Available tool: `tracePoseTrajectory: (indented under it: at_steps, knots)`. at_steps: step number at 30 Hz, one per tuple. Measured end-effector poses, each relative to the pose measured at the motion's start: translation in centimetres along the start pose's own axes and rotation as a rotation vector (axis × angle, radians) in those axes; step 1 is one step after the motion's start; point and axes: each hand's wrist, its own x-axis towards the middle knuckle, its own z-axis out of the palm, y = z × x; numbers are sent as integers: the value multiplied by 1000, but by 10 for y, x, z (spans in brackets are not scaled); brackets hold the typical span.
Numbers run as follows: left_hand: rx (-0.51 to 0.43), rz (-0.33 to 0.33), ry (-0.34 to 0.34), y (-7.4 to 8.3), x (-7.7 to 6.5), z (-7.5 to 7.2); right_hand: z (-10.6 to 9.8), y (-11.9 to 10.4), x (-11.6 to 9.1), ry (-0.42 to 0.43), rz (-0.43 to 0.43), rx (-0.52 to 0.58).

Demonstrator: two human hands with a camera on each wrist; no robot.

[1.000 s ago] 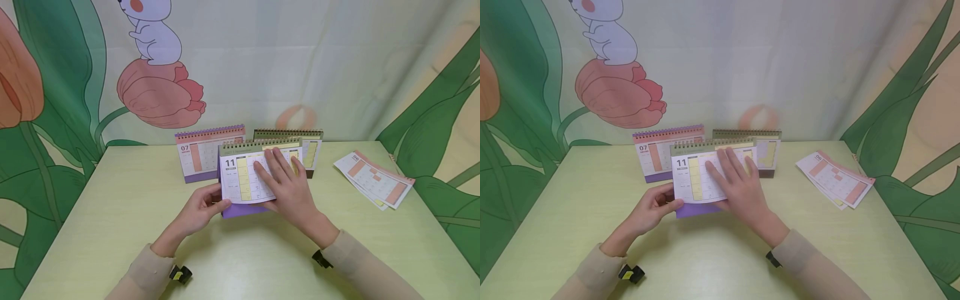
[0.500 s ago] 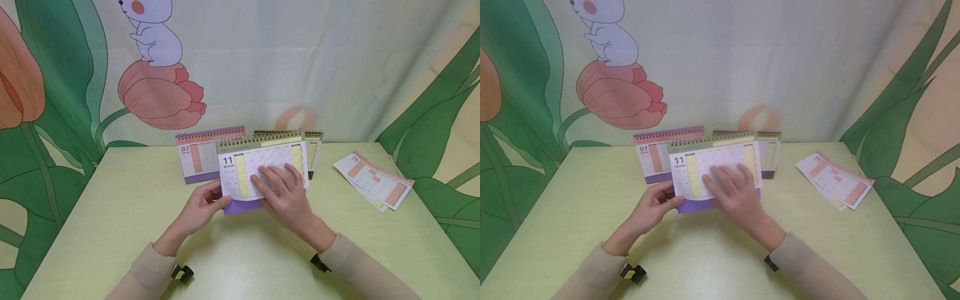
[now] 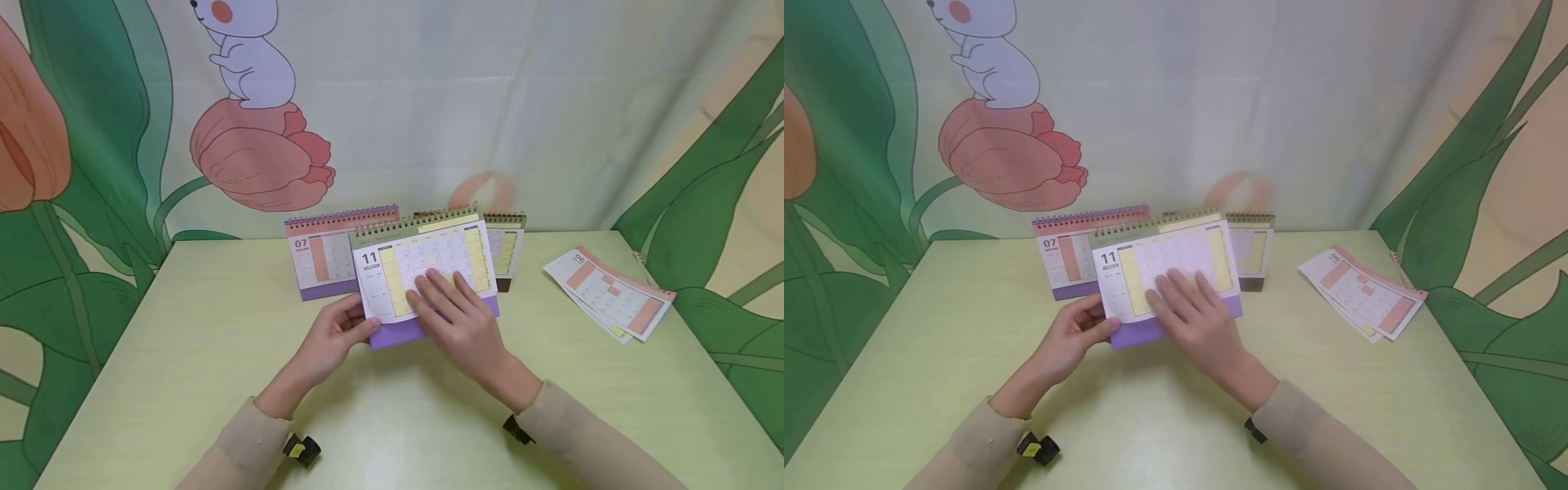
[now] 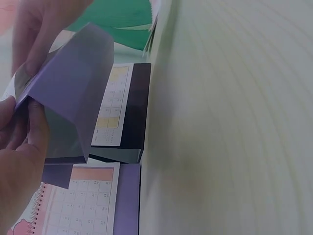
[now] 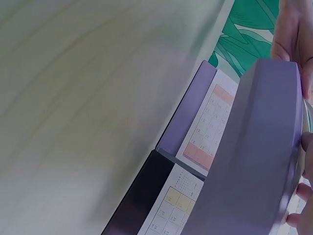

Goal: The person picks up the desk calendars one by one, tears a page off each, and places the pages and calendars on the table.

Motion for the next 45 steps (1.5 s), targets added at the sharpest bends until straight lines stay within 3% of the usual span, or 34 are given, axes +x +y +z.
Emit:
tracePoseTrajectory:
  at_steps: [6,11,22,27,31,37,45]
  knots:
    - [-60,-12,-8,2,2,3,0,1,0,1,0,-34]
    - [-87,-9,-5,3,2,5,2,3,1,22,11,3]
    - [-107,59,-27,4,2,5,13,5,0,168,119,221]
    - [-73,98,-16,3,1,3,16,3,2,205,171,328]
    - [-24,105,26,3,2,4,14,1,3,203,181,280]
    - [40,76,153,5,3,8,16,-6,7,220,177,146]
    - [67,79,216,4,4,12,17,-14,12,262,300,291]
